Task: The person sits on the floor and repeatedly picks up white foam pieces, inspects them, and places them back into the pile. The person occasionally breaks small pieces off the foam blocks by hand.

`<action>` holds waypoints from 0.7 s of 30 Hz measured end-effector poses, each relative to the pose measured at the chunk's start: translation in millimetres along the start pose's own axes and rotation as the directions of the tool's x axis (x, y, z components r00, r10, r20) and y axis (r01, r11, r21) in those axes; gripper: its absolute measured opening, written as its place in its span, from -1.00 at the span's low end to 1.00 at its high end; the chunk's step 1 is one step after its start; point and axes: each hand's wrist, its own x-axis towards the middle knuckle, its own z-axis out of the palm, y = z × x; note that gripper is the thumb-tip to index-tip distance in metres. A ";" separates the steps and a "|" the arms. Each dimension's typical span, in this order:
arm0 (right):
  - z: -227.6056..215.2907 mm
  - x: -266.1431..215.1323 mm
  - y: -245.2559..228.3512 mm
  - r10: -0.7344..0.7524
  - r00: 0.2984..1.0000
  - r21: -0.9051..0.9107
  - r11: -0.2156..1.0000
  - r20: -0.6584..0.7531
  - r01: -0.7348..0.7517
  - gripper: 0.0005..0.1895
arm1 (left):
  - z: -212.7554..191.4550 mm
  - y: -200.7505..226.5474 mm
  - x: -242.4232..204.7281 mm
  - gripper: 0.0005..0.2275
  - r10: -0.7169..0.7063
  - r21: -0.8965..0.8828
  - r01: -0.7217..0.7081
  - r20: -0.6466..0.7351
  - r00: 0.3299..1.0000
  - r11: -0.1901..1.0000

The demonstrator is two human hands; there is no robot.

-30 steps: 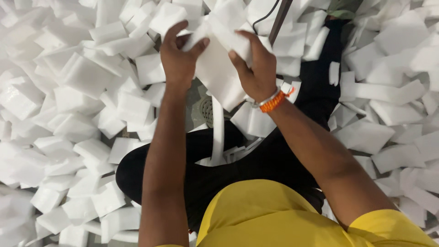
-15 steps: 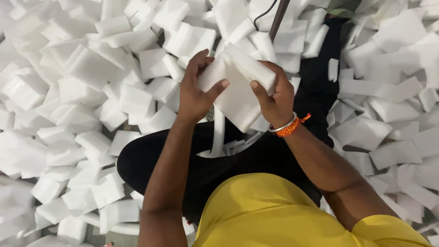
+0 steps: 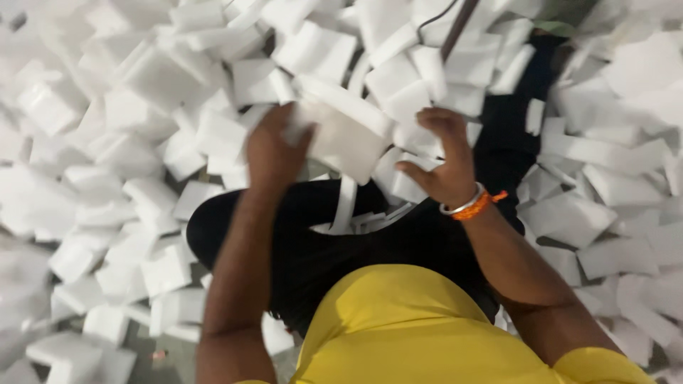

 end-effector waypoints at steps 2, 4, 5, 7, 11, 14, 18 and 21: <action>-3.6 -16.7 13.5 0.152 0.988 -0.027 0.988 0.038 -0.151 -0.42 | -34.0 -59.7 -15.0 -0.48 -0.250 -0.051 0.252 0.046 0.967 0.966; -4.1 -29.3 31.4 0.288 0.955 0.072 0.953 0.070 -0.293 -0.47 | -89.1 -132.1 -37.5 -0.55 -0.396 0.091 0.387 0.119 0.911 0.918; -1.4 -34.2 39.7 0.326 0.943 0.112 0.937 0.070 -0.332 -0.49 | -126.4 -169.4 -58.7 -0.53 -0.471 0.131 0.458 0.099 0.877 0.880; 2.0 -43.0 53.3 0.393 0.914 0.197 0.893 0.099 -0.405 -0.54 | -207.3 -234.0 -114.1 -0.53 -0.711 0.195 0.693 0.039 0.702 0.694; 22.6 -54.5 76.1 0.484 0.858 0.275 0.812 0.175 -0.514 -0.65 | -344.4 -298.5 -249.5 -0.61 -0.843 0.257 0.905 -0.343 0.414 0.340; 31.6 -67.7 81.8 0.536 0.817 0.267 0.772 0.213 -0.576 -0.68 | -377.6 -312.5 -324.9 -0.65 -0.795 -0.009 0.980 -0.586 0.157 0.200; 38.9 -64.7 84.4 0.502 0.827 0.404 0.722 0.254 -0.562 -0.70 | -367.6 -333.1 -341.8 -0.67 -0.652 -0.503 0.731 -0.751 -0.105 0.461; 30.0 -73.4 86.7 0.538 0.798 0.428 0.675 0.272 -0.601 -0.70 | -304.4 -358.2 -293.8 -0.68 -0.678 -0.648 0.348 -0.734 -0.047 0.678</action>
